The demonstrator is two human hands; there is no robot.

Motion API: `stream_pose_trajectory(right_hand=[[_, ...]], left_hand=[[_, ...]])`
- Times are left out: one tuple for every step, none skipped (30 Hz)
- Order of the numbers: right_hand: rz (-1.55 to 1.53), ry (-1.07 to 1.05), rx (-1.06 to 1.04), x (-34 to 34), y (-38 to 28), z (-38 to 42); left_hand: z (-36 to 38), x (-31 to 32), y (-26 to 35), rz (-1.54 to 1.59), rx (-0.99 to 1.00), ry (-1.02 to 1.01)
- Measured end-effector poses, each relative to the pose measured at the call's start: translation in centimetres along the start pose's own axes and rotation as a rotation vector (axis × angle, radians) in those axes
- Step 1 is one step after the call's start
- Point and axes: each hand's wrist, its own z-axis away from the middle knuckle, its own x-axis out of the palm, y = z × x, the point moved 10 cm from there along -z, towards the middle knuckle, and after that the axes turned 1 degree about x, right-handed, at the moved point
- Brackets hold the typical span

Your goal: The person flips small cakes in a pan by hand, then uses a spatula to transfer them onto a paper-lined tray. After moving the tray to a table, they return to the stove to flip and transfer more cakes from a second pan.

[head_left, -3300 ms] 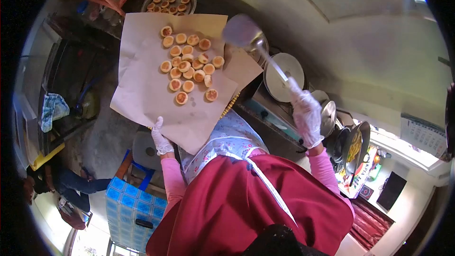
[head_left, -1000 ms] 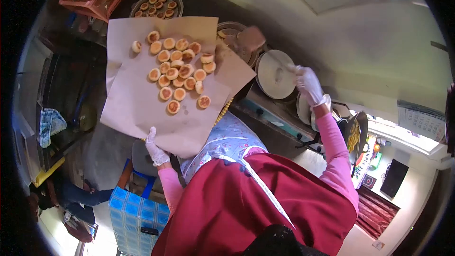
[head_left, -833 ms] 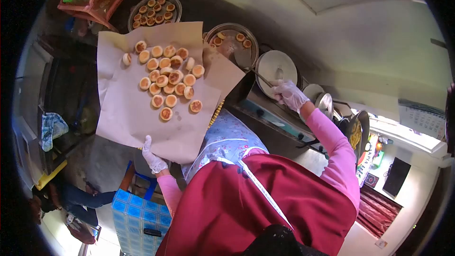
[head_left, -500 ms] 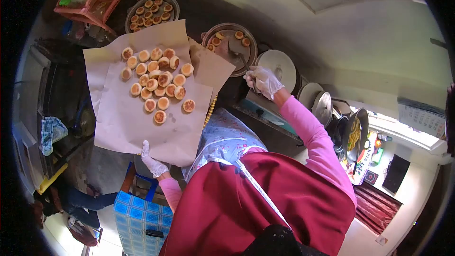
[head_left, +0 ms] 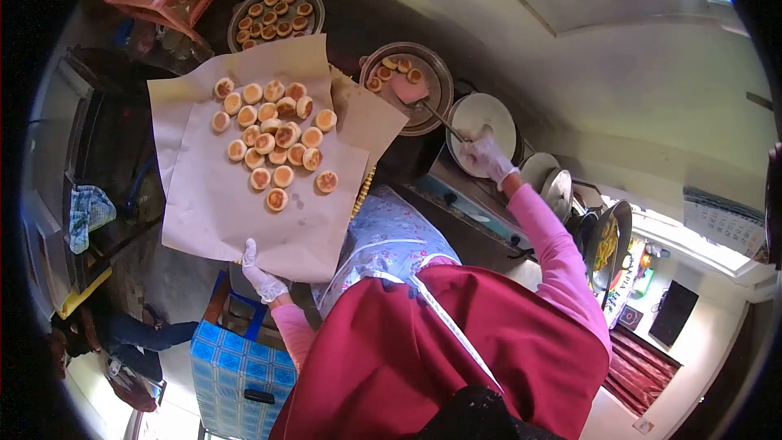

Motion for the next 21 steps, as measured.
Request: stream_pose_trajectory(right_hand=[[-0.235,-0.079,0.184,0.6,2.4,-0.5],[-0.455,-0.115,0.386,1.1,4.8,-0.6],[-0.457,-0.196,0.45,0.9,5.9,-1.2],[-0.489,-0.228,0.492,0.6,6.4,-1.9],[-0.52,-0.259,0.536,0.2,6.8,-2.5],[-0.548,-0.29,0.579,-0.1,7.2,-3.2],[-0.622,-0.28,0.671,-1.2,6.6,-4.3],[-0.695,-0.27,0.761,-1.8,6.3,-5.0],[-0.74,-0.28,0.841,-1.7,5.9,-5.1],[-0.785,-0.292,0.921,-1.5,5.2,-4.7],[-0.829,-0.304,1.001,-1.2,4.7,-4.2],[-0.924,-0.231,0.98,-0.4,4.5,-4.2],[-1.017,-0.157,0.958,1.5,4.5,-3.4],[-1.109,-0.08,0.934,3.7,4.8,-2.5],[-1.325,0.02,0.916,6.8,5.3,-1.4],[-1.332,0.032,1.017,6.6,4.6,-1.0],[-1.338,0.045,1.118,6.4,3.5,-0.4],[-1.343,0.06,1.222,5.9,2.2,0.1],[-1.334,0.09,1.262,5.3,1.4,0.3],[-1.338,0.101,1.256,5.2,1.2,0.5],[-1.341,0.111,1.251,5.0,1.1,1.0]], left_hand=[[0.1,0.1,0.2,-0.01,0.007,0.016],[-0.4,-0.3,-0.1,-0.018,0.011,0.009],[-1.1,-1.1,-0.6,-0.026,0.015,0.003],[-1.3,-1.3,-0.6,-0.032,0.02,0.0],[-1.4,-1.5,-0.8,-0.023,0.014,-0.004],[-1.0,-1.2,-0.7,-0.013,0.008,-0.007],[-0.7,-0.8,-0.6,-0.002,0.002,-0.011],[-0.5,-0.6,-0.5,0.001,-0.004,-0.013],[-0.3,-0.4,-0.4,0.006,-0.01,-0.014],[-0.2,-0.3,-0.3,0.011,-0.018,-0.014],[-0.3,-0.3,-0.3,0.003,-0.016,-0.008],[-0.4,-0.4,-0.3,-0.003,-0.014,-0.001],[-0.4,-0.6,-0.3,-0.011,-0.013,0.006],[-0.5,-0.6,-0.3,-0.005,-0.011,-0.005],[-0.6,-0.6,-0.3,0.0,-0.007,-0.017],[-0.7,-0.6,-0.2,0.002,-0.003,-0.03],[-1.0,-0.8,-0.3,0.004,0.005,-0.027],[-1.3,-1.1,-0.4,0.003,0.012,-0.025],[-1.7,-1.5,-0.5,0.001,0.019,-0.023],[-2.1,-1.6,-0.6,-0.002,0.013,-0.037],[-2.4,-1.6,-0.7,-0.005,0.005,-0.05]])
